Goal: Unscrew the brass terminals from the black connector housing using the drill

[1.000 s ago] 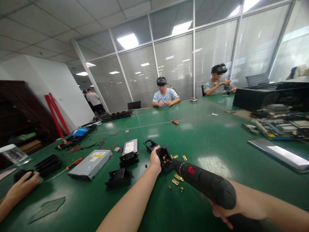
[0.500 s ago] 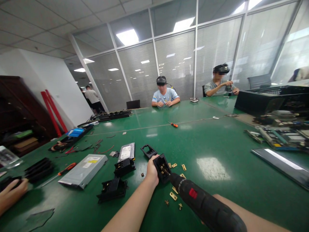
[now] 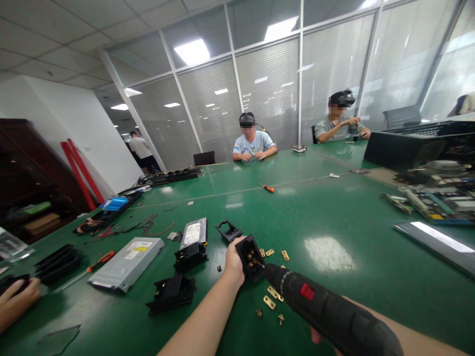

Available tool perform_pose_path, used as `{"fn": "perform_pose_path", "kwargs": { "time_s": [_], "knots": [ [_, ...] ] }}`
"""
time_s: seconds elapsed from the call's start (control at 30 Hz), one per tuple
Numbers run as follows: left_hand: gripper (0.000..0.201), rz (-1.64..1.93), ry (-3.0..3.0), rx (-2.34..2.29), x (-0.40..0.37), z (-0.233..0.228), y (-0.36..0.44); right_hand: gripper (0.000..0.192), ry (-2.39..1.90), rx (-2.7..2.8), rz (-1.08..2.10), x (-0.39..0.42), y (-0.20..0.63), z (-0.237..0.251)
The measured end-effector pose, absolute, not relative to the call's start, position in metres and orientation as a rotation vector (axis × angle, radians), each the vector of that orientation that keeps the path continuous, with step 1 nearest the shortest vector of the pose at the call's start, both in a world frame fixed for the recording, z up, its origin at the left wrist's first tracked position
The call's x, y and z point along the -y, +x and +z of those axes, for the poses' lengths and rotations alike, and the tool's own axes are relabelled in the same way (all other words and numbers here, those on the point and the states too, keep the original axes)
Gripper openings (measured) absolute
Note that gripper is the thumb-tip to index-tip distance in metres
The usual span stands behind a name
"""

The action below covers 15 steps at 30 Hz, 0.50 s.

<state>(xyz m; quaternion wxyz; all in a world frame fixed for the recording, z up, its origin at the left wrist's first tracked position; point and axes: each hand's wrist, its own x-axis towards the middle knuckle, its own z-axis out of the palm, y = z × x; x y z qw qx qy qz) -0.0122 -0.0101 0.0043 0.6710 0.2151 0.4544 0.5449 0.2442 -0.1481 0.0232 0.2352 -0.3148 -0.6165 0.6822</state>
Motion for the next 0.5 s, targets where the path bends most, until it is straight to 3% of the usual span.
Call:
{"fn": "perform_pose_path", "kwargs": {
  "time_s": [0.23, 0.5],
  "knots": [
    [0.016, 1.245, 0.521, -1.013, 0.010, 0.010, -0.008, 0.064, -0.992, 1.771, 1.874, 0.159, 0.263, 0.034],
    [0.016, 1.314, 0.558, -1.022, 0.010, 0.016, 0.000, 0.051, -1.011, 2.028, 1.651, 0.152, 0.254, 0.041]
  ]
}}
